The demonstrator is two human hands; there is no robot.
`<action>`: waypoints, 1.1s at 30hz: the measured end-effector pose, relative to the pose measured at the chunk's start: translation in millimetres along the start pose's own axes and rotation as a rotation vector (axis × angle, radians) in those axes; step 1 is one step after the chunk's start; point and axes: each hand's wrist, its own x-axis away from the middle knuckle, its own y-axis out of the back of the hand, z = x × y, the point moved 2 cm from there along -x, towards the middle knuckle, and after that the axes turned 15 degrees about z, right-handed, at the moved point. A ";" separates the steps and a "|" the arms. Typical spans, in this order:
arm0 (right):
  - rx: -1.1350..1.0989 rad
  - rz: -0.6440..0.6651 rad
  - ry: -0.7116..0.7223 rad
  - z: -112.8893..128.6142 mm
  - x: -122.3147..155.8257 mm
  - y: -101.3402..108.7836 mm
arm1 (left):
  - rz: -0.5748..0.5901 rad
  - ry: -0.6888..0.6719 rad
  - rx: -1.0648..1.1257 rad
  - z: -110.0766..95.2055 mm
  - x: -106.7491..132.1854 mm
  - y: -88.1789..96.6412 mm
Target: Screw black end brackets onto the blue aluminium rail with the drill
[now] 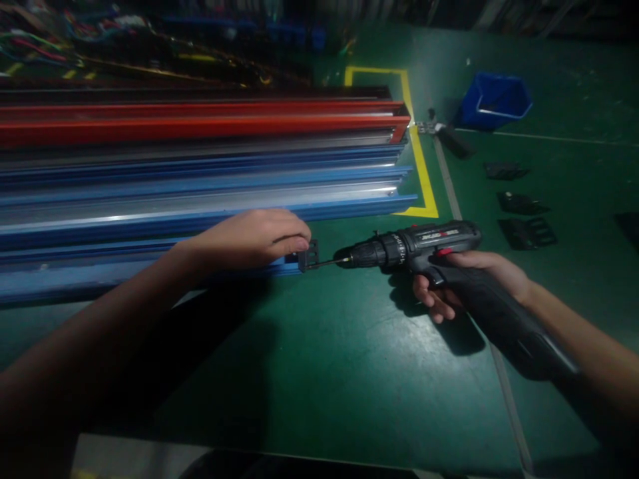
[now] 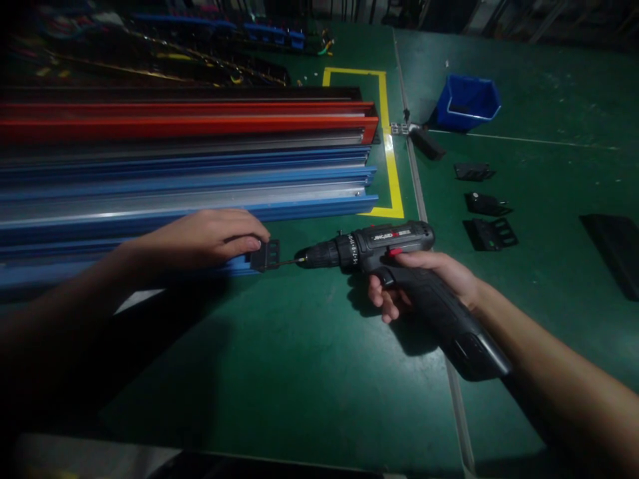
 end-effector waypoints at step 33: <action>0.009 0.078 0.088 -0.4 -6.6 -8.7 | -0.086 -0.076 -0.023 -4.2 3.9 -0.9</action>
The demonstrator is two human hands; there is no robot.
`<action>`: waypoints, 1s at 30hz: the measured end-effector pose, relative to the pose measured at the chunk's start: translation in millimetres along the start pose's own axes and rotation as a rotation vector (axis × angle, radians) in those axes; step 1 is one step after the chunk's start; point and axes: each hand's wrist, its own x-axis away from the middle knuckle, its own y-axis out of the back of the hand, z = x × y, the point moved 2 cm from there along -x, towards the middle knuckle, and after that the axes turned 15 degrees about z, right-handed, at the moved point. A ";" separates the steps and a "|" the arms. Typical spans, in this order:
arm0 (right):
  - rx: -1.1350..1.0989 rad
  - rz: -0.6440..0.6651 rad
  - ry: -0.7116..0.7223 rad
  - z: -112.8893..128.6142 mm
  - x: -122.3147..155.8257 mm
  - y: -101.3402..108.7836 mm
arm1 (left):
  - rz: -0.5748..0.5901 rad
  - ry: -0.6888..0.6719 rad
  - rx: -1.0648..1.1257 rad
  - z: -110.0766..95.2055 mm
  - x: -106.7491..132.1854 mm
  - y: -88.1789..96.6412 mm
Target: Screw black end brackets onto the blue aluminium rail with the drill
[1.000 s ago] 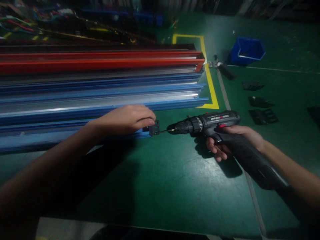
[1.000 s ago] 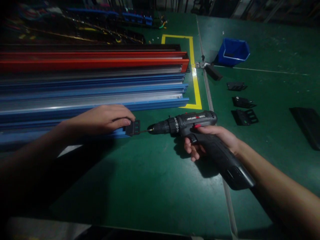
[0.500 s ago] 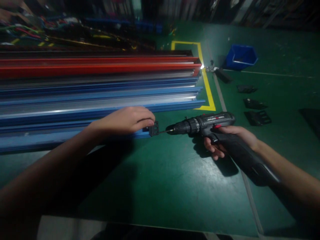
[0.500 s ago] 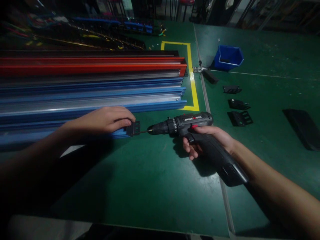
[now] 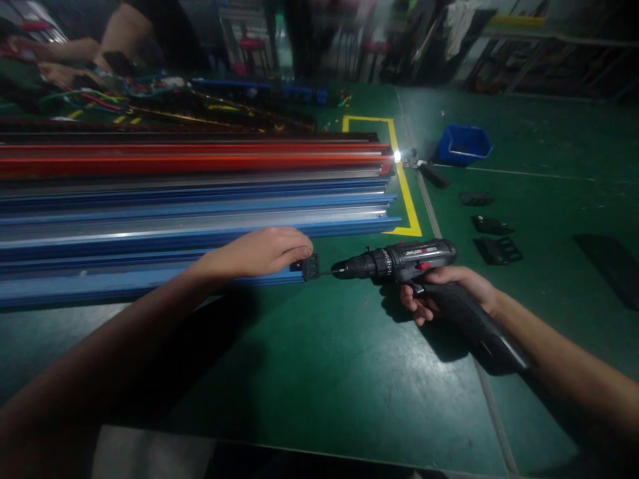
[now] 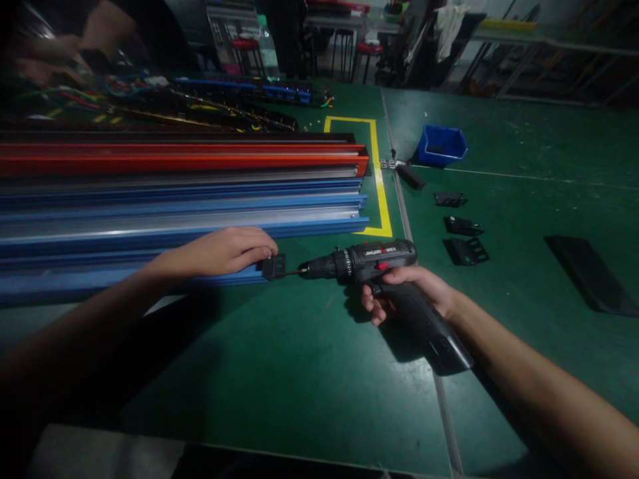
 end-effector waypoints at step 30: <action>0.198 -0.096 0.044 -6.7 1.1 -2.3 | -0.007 -0.019 -0.011 1.3 -0.8 -1.7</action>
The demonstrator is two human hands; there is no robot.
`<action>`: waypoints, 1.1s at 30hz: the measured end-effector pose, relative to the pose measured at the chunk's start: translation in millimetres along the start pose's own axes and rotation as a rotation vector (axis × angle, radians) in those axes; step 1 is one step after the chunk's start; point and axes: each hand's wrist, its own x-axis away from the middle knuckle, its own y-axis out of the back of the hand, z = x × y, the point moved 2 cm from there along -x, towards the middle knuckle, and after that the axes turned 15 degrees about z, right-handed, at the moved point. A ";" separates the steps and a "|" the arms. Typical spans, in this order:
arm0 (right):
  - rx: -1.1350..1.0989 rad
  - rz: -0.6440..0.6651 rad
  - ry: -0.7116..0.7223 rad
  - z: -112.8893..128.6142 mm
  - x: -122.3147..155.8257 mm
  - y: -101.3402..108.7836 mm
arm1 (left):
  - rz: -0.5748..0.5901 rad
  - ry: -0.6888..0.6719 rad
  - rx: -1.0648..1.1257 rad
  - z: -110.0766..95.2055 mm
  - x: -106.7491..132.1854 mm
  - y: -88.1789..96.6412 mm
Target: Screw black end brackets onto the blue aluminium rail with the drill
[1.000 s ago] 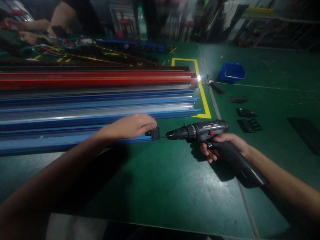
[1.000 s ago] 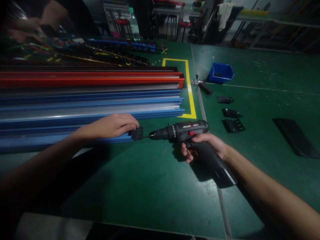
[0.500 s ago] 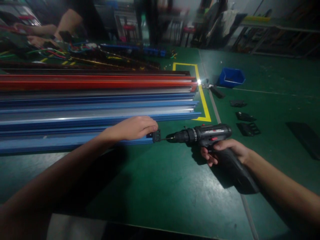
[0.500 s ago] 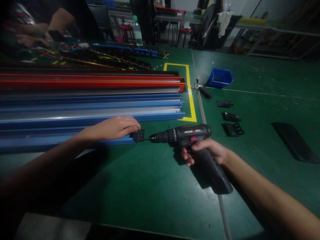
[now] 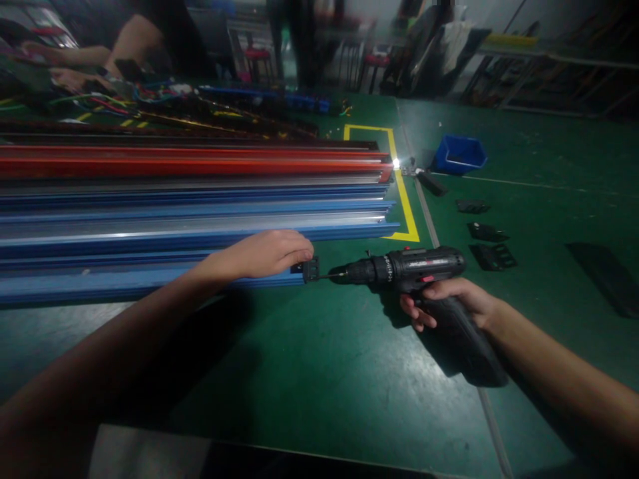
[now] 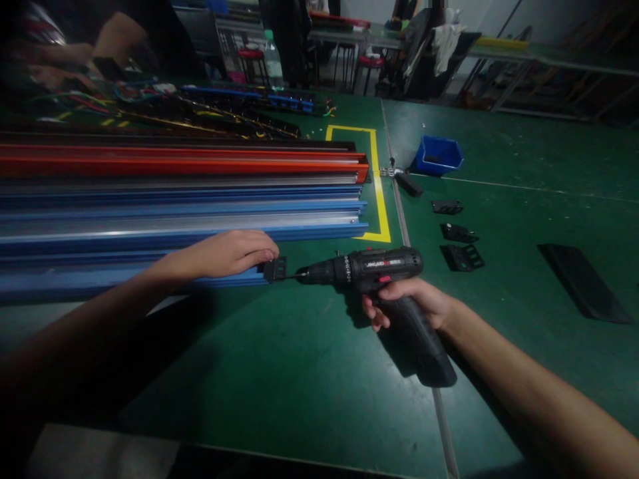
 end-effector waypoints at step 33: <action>0.091 -0.025 -0.002 4.9 -4.4 -7.4 | -0.079 -0.041 -0.104 11.2 -2.4 -5.4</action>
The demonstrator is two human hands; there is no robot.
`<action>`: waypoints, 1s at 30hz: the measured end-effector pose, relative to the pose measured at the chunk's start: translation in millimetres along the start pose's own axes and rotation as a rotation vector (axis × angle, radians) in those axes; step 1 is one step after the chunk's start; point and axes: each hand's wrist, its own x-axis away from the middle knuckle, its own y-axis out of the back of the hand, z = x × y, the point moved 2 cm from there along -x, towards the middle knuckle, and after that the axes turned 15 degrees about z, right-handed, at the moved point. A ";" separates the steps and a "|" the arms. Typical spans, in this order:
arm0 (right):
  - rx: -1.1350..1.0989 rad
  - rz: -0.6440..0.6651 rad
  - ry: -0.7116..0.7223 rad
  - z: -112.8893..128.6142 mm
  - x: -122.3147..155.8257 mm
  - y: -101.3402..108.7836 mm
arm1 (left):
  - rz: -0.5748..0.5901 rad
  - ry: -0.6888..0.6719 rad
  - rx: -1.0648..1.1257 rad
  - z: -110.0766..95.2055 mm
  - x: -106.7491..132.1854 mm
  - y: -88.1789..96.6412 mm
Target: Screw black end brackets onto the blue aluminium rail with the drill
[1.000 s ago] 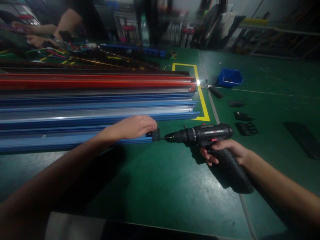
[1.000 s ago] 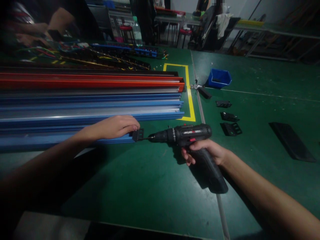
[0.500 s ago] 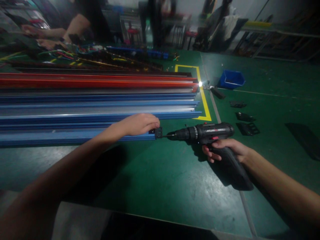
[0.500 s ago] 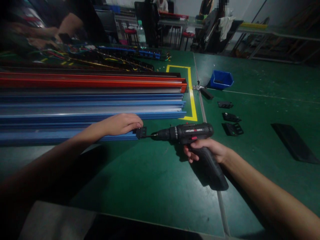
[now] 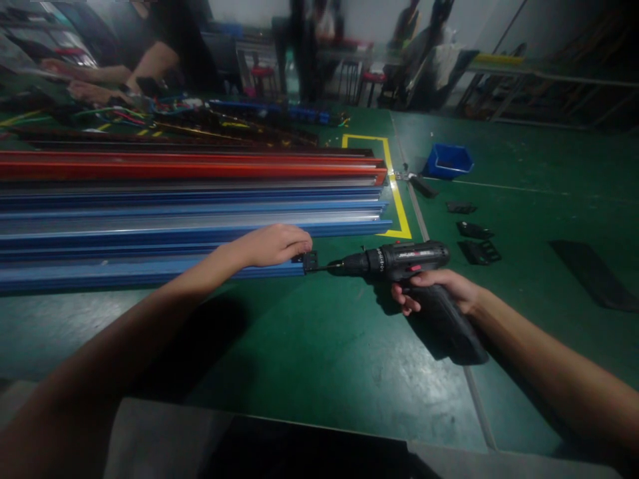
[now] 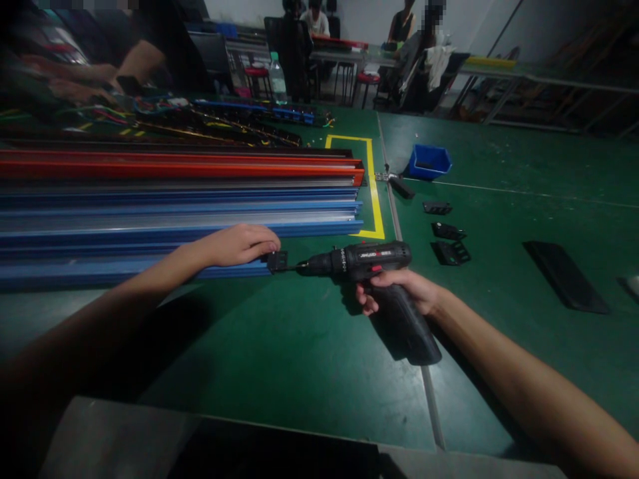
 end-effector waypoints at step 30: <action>0.031 0.059 0.008 -4.4 1.3 2.9 | 0.007 0.007 0.052 -2.2 -0.2 2.3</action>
